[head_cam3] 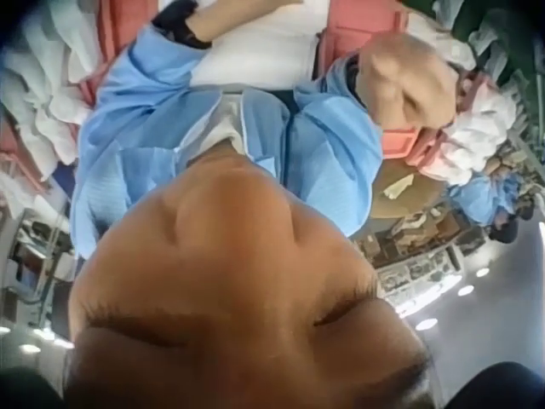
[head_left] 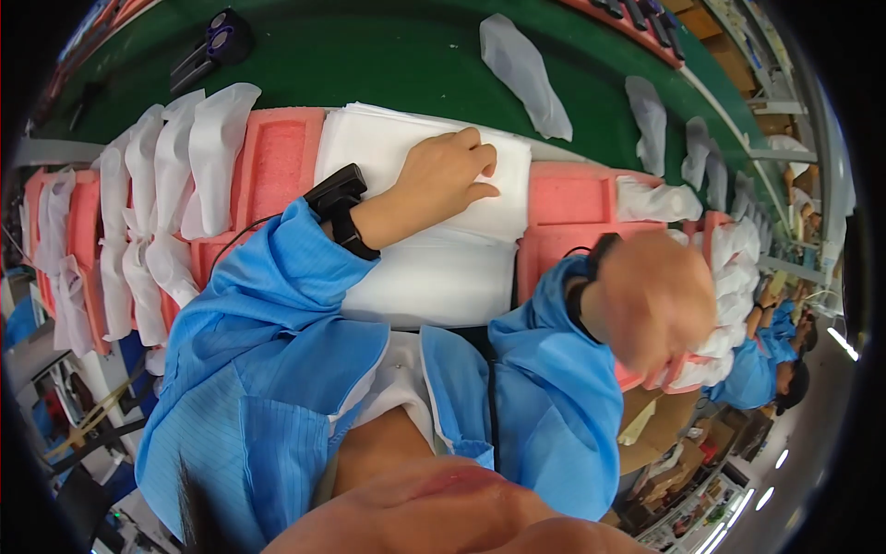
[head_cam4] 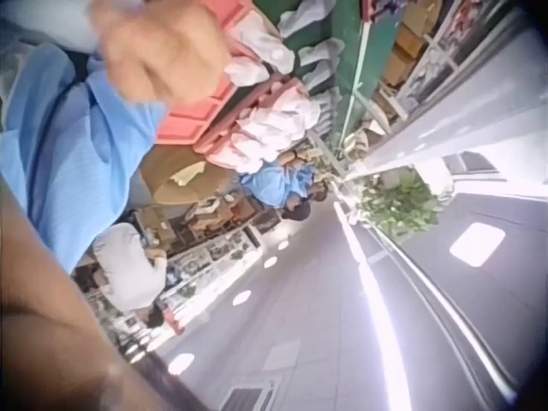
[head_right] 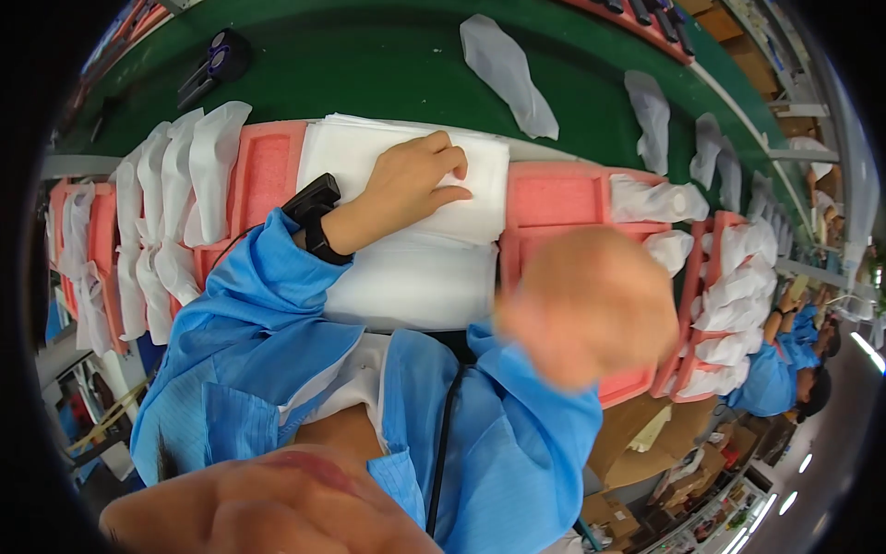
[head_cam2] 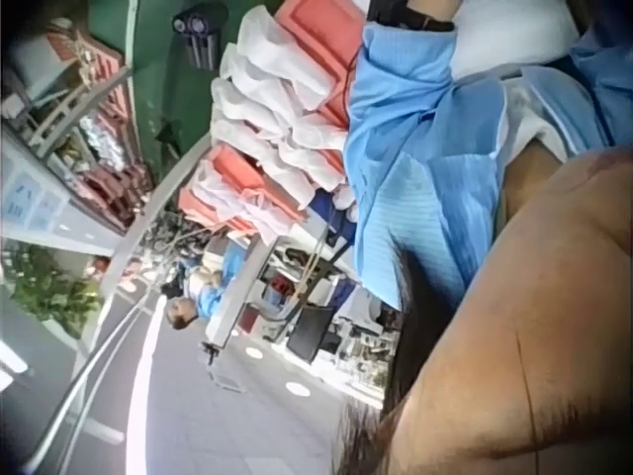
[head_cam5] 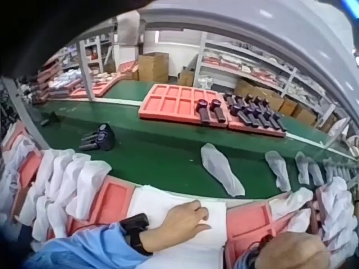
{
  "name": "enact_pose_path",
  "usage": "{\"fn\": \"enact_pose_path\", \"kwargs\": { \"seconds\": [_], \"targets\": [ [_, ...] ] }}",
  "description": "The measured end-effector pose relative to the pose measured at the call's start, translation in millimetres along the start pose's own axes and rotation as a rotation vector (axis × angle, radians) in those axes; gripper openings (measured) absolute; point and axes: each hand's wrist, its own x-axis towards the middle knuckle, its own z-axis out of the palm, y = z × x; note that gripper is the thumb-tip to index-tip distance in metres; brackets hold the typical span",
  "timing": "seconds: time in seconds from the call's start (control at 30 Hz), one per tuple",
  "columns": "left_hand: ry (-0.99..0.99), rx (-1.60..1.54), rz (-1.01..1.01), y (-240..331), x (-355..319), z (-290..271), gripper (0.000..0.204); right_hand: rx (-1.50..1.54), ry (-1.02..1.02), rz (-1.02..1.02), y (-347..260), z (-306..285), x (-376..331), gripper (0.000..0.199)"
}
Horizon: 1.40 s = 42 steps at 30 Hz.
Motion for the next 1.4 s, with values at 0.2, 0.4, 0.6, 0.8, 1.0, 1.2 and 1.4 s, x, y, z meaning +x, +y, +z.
{"fn": "enact_pose_path", "kwargs": {
  "seconds": [0.2,0.4,0.6,0.8,1.0,1.2,1.4],
  "targets": [
    [-0.026,0.037,-0.010,-1.0,1.9,-0.2,0.023,0.389,0.062,0.109,-8.2,-3.5,2.9,0.015],
    [-0.020,0.026,-0.012,4.6,1.2,-1.5,0.023,0.741,0.172,0.053,3.1,-2.2,-9.3,0.014],
    [-0.036,0.024,-0.033,5.4,0.3,-5.0,0.024,0.821,-0.160,0.168,8.0,-27.0,17.5,0.016],
    [-0.036,0.016,-0.035,5.5,1.8,-5.5,0.024,0.735,-0.370,0.231,7.8,-39.3,28.3,0.015],
    [-0.030,0.014,-0.056,5.9,0.9,-5.6,0.024,0.585,-0.167,0.199,2.4,-26.3,16.5,0.006],
    [-0.032,0.018,-0.060,6.6,-0.4,-7.3,0.024,0.577,-0.026,0.025,0.3,-18.9,5.5,0.009],
    [-0.014,0.008,-0.026,4.8,-1.2,-4.5,0.024,0.472,0.071,0.084,-6.4,-15.8,5.9,0.012]
  ]
}}
